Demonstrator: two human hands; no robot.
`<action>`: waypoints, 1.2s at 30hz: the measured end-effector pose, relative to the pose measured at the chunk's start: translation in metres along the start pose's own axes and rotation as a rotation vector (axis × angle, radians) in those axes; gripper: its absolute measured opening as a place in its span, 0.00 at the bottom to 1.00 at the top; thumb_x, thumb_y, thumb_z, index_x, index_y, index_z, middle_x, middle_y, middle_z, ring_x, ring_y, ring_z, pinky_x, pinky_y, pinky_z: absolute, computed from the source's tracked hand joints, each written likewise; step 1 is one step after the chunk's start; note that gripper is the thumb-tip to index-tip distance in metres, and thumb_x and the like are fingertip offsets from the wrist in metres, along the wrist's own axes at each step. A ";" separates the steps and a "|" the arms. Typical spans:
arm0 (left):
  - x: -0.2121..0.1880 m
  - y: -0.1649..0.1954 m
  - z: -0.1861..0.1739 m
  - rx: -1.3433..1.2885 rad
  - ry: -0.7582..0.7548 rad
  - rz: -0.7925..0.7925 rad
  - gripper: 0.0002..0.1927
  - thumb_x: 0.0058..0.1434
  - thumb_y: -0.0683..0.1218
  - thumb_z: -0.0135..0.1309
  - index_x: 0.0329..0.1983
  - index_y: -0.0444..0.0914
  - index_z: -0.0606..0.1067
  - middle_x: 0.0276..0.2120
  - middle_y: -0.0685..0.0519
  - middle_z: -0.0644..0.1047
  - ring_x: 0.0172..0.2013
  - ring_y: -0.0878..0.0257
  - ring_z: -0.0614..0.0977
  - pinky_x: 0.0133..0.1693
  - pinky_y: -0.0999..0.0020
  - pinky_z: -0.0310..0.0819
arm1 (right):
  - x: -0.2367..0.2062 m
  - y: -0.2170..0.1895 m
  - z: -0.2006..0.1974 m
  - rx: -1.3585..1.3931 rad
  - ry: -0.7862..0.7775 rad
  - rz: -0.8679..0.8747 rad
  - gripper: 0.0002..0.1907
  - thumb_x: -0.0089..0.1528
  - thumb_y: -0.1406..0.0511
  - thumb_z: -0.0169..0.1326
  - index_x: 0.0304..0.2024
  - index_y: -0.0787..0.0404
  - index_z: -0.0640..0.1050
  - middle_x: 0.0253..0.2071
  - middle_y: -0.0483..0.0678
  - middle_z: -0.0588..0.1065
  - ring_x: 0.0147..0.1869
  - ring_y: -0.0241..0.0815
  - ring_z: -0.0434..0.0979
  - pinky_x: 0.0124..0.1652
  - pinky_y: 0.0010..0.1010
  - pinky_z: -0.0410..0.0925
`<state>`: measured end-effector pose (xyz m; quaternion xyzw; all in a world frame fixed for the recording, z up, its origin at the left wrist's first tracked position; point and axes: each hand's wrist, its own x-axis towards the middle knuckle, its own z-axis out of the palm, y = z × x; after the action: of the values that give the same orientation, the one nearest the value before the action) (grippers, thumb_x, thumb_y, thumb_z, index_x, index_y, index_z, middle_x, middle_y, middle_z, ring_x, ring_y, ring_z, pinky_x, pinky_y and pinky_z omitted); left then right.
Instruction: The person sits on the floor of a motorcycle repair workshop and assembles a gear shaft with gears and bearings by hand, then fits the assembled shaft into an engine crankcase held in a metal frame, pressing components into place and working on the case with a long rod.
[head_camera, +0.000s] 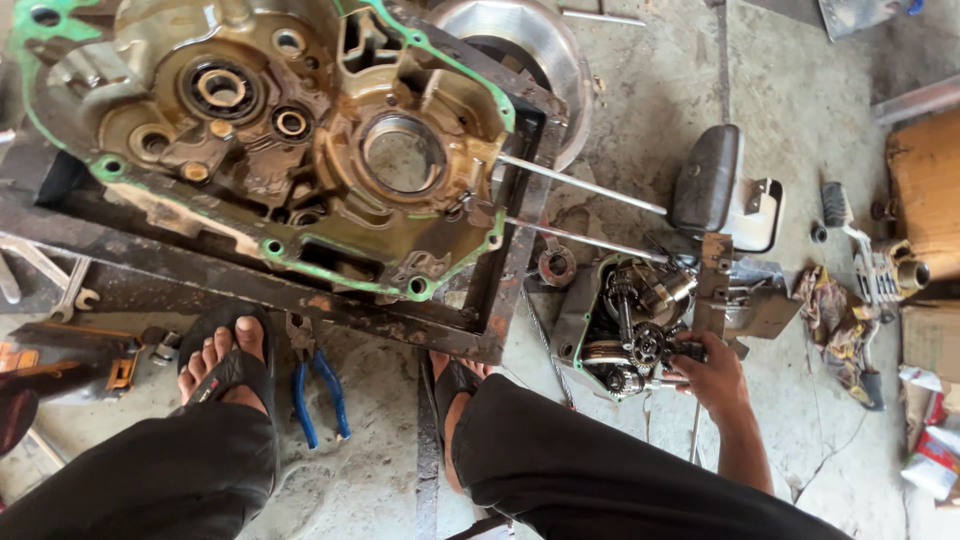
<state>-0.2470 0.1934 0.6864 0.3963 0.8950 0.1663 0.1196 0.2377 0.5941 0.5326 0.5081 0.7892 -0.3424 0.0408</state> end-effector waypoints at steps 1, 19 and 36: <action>-0.003 0.000 0.001 -0.001 -0.001 -0.001 0.15 0.70 0.55 0.49 0.50 0.40 0.73 0.45 0.45 0.78 0.47 0.47 0.81 0.53 0.26 0.59 | 0.001 0.001 0.000 0.033 0.014 0.031 0.20 0.59 0.71 0.59 0.54 0.62 0.76 0.42 0.54 0.81 0.38 0.45 0.85 0.31 0.36 0.75; -0.048 0.032 0.033 -0.062 -0.068 0.092 0.13 0.70 0.53 0.47 0.45 0.39 0.72 0.41 0.44 0.78 0.43 0.48 0.83 0.52 0.21 0.57 | -0.040 -0.061 0.026 -0.333 0.018 -0.374 0.18 0.59 0.69 0.61 0.51 0.62 0.75 0.40 0.56 0.80 0.34 0.43 0.81 0.28 0.30 0.73; -0.153 0.088 0.067 -0.168 -0.514 0.243 0.12 0.70 0.51 0.46 0.41 0.37 0.70 0.37 0.44 0.78 0.39 0.48 0.85 0.50 0.16 0.54 | -0.036 -0.041 0.104 0.888 -0.295 0.175 0.15 0.63 0.68 0.50 0.54 0.61 0.72 0.33 0.60 0.78 0.25 0.43 0.76 0.22 0.27 0.66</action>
<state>-0.0648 0.1479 0.6720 0.5184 0.7644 0.1471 0.3540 0.1915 0.4954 0.4888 0.4869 0.5066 -0.7104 -0.0403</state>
